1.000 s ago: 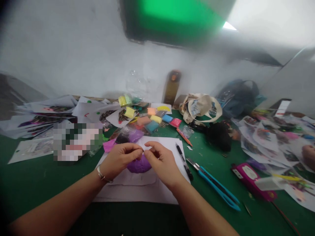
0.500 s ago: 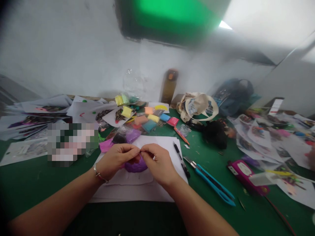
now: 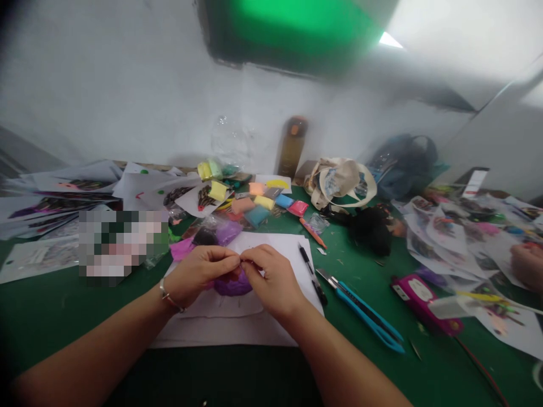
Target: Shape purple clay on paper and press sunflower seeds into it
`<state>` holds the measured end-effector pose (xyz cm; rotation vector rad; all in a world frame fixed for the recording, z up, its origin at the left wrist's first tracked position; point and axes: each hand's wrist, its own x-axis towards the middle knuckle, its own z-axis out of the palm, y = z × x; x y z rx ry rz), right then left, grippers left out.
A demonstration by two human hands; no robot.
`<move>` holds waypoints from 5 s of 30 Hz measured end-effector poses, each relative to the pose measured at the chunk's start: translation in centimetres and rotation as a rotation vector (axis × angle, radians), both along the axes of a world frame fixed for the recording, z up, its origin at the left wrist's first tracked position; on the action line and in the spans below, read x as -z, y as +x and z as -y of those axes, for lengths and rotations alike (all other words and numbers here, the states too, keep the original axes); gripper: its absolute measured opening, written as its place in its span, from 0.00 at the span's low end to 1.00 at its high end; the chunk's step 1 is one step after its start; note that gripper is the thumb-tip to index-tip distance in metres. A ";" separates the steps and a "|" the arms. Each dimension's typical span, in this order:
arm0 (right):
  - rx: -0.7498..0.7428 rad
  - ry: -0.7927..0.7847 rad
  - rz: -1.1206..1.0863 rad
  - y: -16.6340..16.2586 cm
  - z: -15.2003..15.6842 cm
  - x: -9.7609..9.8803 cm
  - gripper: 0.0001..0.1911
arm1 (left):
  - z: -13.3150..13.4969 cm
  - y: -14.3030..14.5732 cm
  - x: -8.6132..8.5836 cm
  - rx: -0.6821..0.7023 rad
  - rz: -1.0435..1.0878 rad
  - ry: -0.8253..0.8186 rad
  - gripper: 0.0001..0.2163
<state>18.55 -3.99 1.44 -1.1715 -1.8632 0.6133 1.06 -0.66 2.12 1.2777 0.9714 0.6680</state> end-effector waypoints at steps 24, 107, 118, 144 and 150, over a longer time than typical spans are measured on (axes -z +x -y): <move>0.011 -0.040 0.000 0.0 -0.1 -0.2 0.07 | 0.1 0.0 -0.5 0.029 0.034 -0.079 0.11; -0.086 -0.388 -0.095 -0.6 0.2 0.0 0.08 | -1.3 -2.7 0.8 -0.353 0.092 -0.133 0.18; -0.041 -0.185 0.174 -2.1 0.0 0.9 0.07 | -1.6 -2.4 1.5 -0.348 0.174 -0.129 0.14; 0.025 0.381 0.624 -5.9 -0.2 4.1 0.11 | -1.7 -1.7 2.5 -0.389 0.240 -0.113 0.12; -0.104 0.203 0.516 -4.8 0.4 2.8 0.11 | -1.8 -1.9 2.3 -0.381 0.244 -0.127 0.13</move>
